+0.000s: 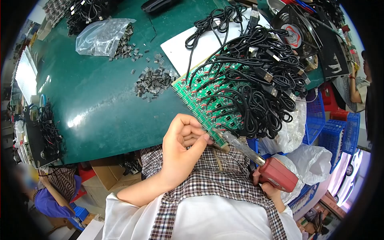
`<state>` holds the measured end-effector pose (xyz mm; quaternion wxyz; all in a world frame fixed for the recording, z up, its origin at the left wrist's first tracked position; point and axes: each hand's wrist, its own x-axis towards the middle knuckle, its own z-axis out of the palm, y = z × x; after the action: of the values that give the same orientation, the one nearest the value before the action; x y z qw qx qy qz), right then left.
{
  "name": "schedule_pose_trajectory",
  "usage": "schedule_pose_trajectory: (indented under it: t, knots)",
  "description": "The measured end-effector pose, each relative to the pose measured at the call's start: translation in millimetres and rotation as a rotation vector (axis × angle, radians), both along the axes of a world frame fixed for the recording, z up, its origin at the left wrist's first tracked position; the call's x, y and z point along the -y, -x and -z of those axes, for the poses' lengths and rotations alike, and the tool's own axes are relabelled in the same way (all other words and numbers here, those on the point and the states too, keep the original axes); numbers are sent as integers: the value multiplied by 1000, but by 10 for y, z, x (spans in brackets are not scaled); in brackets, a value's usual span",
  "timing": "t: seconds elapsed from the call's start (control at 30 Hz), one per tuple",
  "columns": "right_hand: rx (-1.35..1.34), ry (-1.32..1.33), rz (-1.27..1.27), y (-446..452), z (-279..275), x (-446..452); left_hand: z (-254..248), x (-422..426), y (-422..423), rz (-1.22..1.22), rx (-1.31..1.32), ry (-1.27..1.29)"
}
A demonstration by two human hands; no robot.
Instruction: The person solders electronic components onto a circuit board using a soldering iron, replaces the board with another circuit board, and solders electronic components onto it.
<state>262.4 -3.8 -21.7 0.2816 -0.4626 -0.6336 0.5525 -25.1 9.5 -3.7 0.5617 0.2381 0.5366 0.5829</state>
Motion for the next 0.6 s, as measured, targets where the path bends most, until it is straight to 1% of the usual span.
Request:
schedule_pose_trajectory:
  t: [0.03,0.1,0.23,0.3,0.33,0.4,0.6]
  knots:
    - [1,-1,1,30,-13,-8,-3,0,0,-2,1,6]
    - [-99,62,7,66,-27,-19,-1,0,-2,-5,3,12]
    - [-26,-4,-22,-23,41,13,11,-4,-6,-6,23,-7]
    - [-76,108,16,54,-52,-16,9,-5,-11,-9,31,-8]
    - [-76,106,16,41,-27,-6,10,-5,-1,-17,44,-7]
    - [15,-21,1,-32,43,19,13,-8,-3,-25,58,-8]
    - [47,-9,21,-31,54,39,-3,-22,-8,-43,73,11]
